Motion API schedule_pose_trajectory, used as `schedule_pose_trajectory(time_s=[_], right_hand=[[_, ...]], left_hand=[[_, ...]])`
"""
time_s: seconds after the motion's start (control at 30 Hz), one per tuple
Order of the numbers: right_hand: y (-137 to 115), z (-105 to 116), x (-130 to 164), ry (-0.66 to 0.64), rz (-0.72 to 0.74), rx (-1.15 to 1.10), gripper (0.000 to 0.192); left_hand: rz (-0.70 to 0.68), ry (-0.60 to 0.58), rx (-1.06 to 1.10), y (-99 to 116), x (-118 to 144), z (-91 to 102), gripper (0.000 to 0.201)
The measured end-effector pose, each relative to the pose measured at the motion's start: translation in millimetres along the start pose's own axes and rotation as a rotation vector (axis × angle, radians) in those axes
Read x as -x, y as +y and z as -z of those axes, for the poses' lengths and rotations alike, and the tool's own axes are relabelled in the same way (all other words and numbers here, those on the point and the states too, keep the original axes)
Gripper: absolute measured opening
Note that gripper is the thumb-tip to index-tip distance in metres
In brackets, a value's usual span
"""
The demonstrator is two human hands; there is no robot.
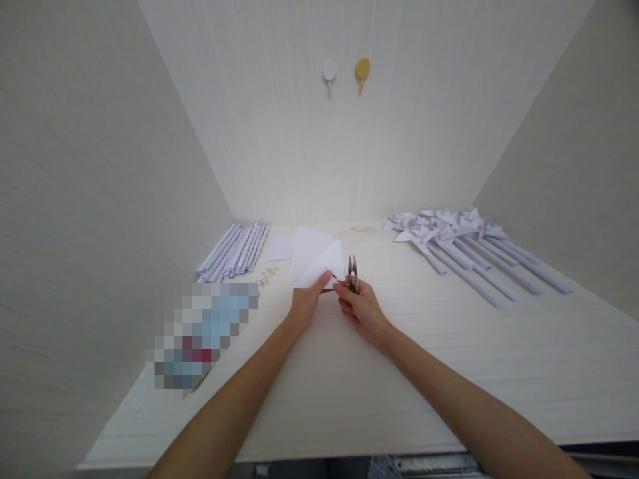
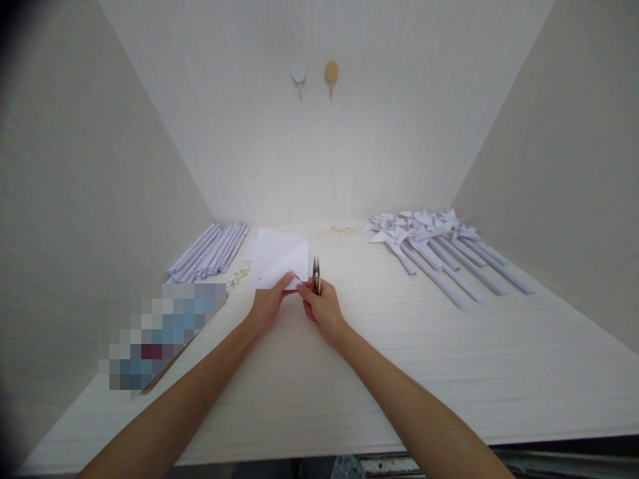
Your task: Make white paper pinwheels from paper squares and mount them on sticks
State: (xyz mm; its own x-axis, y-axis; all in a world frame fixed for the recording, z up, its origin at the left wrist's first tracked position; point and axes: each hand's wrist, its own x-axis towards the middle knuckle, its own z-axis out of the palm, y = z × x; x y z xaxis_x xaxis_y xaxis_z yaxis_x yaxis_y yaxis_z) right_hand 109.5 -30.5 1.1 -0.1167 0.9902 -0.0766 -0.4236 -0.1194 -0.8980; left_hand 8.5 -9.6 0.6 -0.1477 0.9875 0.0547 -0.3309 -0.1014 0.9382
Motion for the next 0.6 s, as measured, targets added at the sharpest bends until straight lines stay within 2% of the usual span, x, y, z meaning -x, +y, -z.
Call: schedule_pose_trajectory(time_s=[0.13,0.23,0.43,0.6], right_hand=[[0.0,2.3,-3.1,0.062,0.036,0.051,0.025],[-0.2,4.6,-4.9,0.092,0.046,0.077,0.024],[-3.9,7.5,-6.7,0.19,0.094,0.032,0.024],[-8.6,8.6,-7.5,0.258,0.137,-0.09,0.025]], left_hand=[[0.051,0.078,0.129,6.5,-5.1,2.6,0.03],[0.04,0.113,0.17,9.7,-9.2,6.6,0.027],[0.051,0.029,0.113,6.4,-13.0,12.1,0.023],[0.138,-0.088,0.076,4.6,-10.4,10.8,0.025]])
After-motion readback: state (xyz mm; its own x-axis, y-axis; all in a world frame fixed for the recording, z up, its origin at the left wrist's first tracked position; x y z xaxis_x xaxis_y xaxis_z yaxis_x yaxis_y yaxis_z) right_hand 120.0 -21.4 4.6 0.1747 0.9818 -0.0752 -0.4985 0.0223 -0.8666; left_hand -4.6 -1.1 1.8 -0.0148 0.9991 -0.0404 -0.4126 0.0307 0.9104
